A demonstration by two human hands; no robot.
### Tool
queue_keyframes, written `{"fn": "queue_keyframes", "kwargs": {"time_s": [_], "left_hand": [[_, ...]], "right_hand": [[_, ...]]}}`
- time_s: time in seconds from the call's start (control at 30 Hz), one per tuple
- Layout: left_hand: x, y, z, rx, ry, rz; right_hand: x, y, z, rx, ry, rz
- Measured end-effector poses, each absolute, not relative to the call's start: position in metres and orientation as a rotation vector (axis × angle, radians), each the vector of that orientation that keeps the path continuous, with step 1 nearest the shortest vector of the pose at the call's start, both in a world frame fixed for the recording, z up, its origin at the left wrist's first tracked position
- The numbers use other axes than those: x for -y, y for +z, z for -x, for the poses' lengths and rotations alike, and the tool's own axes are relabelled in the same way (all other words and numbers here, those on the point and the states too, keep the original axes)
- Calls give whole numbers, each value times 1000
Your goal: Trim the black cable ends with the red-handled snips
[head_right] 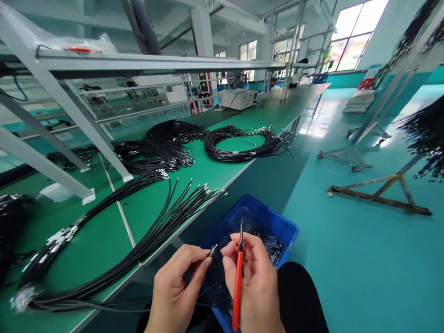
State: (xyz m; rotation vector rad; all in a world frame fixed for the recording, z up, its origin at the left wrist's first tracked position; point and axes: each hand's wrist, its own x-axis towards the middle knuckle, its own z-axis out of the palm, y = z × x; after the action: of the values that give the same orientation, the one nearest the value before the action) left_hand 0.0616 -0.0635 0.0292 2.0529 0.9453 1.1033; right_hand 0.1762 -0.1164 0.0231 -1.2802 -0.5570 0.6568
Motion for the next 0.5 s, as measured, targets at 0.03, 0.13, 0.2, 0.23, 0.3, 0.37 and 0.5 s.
{"fn": "queue_keyframes", "kwargs": {"time_s": [0.03,0.13,0.2,0.23,0.3,0.37,0.5], "left_hand": [[64,28,-62,-923,1104,-2091],[63,27,-61,-887,1066,-2170],[62,26,-60,-885,1053,-2195],[62,26,-60,-882,1049,-2204],[63,26,-60,-872,1049,-2208],[64,27,-60,-858,1046,-2183],[64,32,-59,-877,982,-1991]], "right_hand": [[117,25,-177,574,660,1276],[117,25,-179,678,651,1280],[115,22,-177,717,627,1292],[114,21,-176,716,613,1299],[113,18,-173,703,591,1321],[111,17,-172,718,587,1349],[108,12,-177,754,551,1435]]}}
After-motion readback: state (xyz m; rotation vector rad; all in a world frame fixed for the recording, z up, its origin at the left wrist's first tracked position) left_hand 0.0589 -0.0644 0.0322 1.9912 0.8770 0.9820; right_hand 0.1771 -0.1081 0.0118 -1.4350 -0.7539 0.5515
